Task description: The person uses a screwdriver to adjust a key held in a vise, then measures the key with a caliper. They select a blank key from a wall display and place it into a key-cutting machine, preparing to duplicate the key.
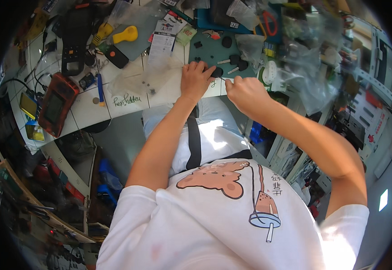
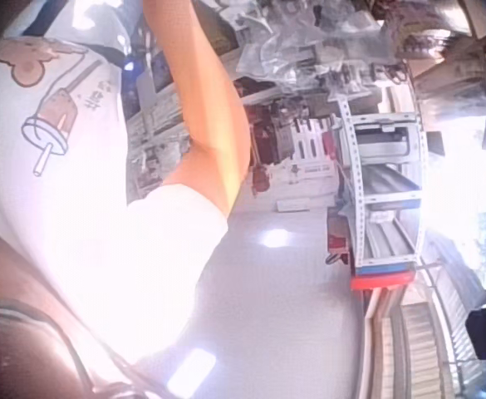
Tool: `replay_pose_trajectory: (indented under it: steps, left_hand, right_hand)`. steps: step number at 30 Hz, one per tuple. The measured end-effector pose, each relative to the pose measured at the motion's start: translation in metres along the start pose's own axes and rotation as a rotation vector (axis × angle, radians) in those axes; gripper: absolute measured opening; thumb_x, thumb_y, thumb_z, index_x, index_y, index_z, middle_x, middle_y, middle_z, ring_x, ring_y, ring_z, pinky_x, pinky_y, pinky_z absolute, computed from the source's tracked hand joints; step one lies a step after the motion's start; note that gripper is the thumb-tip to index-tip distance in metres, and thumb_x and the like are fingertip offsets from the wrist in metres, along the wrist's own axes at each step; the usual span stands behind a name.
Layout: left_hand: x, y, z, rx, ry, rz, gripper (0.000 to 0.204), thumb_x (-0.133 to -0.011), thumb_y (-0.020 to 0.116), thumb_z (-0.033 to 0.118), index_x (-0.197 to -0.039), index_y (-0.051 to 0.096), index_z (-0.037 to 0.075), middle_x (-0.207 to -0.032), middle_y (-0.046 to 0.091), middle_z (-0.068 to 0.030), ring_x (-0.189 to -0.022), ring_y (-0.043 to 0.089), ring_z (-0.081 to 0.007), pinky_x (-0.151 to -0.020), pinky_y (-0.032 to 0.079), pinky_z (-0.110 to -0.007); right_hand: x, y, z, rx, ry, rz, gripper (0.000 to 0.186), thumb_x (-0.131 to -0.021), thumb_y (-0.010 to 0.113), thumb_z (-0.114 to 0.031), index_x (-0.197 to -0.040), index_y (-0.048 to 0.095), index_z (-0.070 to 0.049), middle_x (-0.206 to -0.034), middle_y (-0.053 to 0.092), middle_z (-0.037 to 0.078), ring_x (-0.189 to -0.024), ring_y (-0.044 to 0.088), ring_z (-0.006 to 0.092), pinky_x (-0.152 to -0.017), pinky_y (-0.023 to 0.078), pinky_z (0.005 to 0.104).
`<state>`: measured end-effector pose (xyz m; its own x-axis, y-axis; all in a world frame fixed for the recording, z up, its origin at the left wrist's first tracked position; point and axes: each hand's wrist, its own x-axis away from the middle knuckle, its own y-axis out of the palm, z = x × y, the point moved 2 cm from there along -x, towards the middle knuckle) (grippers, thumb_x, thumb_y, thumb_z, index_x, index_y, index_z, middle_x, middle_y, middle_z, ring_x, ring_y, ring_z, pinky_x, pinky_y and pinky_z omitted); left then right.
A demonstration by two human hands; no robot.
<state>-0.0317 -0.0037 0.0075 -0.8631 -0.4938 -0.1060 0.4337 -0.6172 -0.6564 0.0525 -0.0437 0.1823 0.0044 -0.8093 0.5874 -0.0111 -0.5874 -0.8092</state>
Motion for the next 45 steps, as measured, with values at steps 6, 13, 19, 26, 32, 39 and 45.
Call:
replay_pose_trajectory:
  steps: [6, 13, 19, 26, 32, 39, 45]
  left_hand:
    - [-0.002, -0.002, -0.001, 0.017, 0.018, 0.016, 0.035, -0.065, 0.075, 0.025, -0.099, 0.069, 0.02, -0.086, 0.053, 0.0045, -0.085, 0.048, -0.0177, -0.08, 0.036, -0.034]
    - [-0.011, -0.019, 0.011, 0.095, 0.144, 0.003, 0.026, -0.065, 0.073, 0.019, -0.09, 0.069, 0.018, -0.084, 0.054, 0.0037, -0.086, 0.05, -0.019, -0.08, 0.036, -0.035]
    - [-0.012, -0.004, 0.001, 0.104, 0.321, -0.009, 0.017, -0.065, 0.07, 0.014, -0.082, 0.066, 0.013, -0.081, 0.054, 0.002, -0.085, 0.052, -0.0184, -0.085, 0.039, -0.036]
    - [-0.019, -0.014, 0.004, 0.211, 0.114, 0.059, 0.025, -0.066, 0.072, 0.013, -0.091, 0.068, 0.01, -0.085, 0.056, -0.0018, -0.084, 0.052, -0.0226, -0.082, 0.04, -0.037]
    - [-0.014, -0.005, -0.001, 0.176, 0.146, -0.008, 0.032, -0.065, 0.073, 0.014, -0.096, 0.068, 0.01, -0.084, 0.056, -0.0033, -0.084, 0.052, -0.024, -0.082, 0.041, -0.037]
    - [-0.011, -0.001, -0.005, 0.187, 0.208, 0.01, 0.019, -0.065, 0.072, 0.013, -0.083, 0.067, 0.013, -0.078, 0.054, 0.0, -0.081, 0.053, -0.0207, -0.085, 0.041, -0.037]
    - [-0.012, 0.001, -0.004, 0.144, 0.225, 0.034, 0.013, -0.066, 0.07, 0.011, -0.078, 0.066, 0.013, -0.078, 0.055, 0.0004, -0.08, 0.054, -0.0196, -0.086, 0.041, -0.037]
  right_hand:
    - [0.017, 0.03, -0.007, -1.231, 1.191, 0.07, 0.015, -0.08, 0.06, -0.008, -0.089, 0.069, 0.0, -0.069, 0.064, 0.008, -0.055, 0.058, 0.0193, -0.053, 0.046, 0.0315]
    - [0.023, 0.024, -0.022, -1.826, 1.477, 0.078, 0.023, -0.084, 0.059, -0.012, -0.103, 0.066, 0.0, -0.063, 0.051, 0.0, -0.047, 0.038, 0.0072, -0.043, 0.03, 0.0256]
    - [0.021, 0.019, -0.008, -0.983, 0.769, -0.029, 0.024, -0.075, 0.064, -0.009, -0.098, 0.062, -0.001, -0.063, 0.05, 0.003, -0.051, 0.049, 0.0102, -0.043, 0.041, 0.0276]
    - [0.017, 0.021, -0.015, -0.077, 0.132, -0.044, 0.037, -0.064, 0.065, -0.006, -0.098, 0.056, 0.004, -0.067, 0.054, 0.008, -0.057, 0.061, 0.02, -0.044, 0.049, 0.029]
    - [0.016, 0.03, 0.0, -0.911, 0.735, 0.164, 0.008, -0.078, 0.061, -0.005, -0.083, 0.059, 0.002, -0.065, 0.053, 0.006, -0.049, 0.052, 0.014, -0.041, 0.039, 0.0271]
    - [0.019, 0.015, 0.006, -1.967, 1.424, 0.035, 0.017, -0.082, 0.059, -0.005, -0.097, 0.061, 0.003, -0.066, 0.05, 0.004, -0.048, 0.042, 0.009, -0.041, 0.031, 0.0237]
    - [0.026, 0.006, 0.001, -0.307, 0.281, -0.025, 0.028, -0.081, 0.06, -0.006, -0.108, 0.058, 0.002, -0.068, 0.049, 0.003, -0.05, 0.042, 0.0084, -0.043, 0.033, 0.0228]
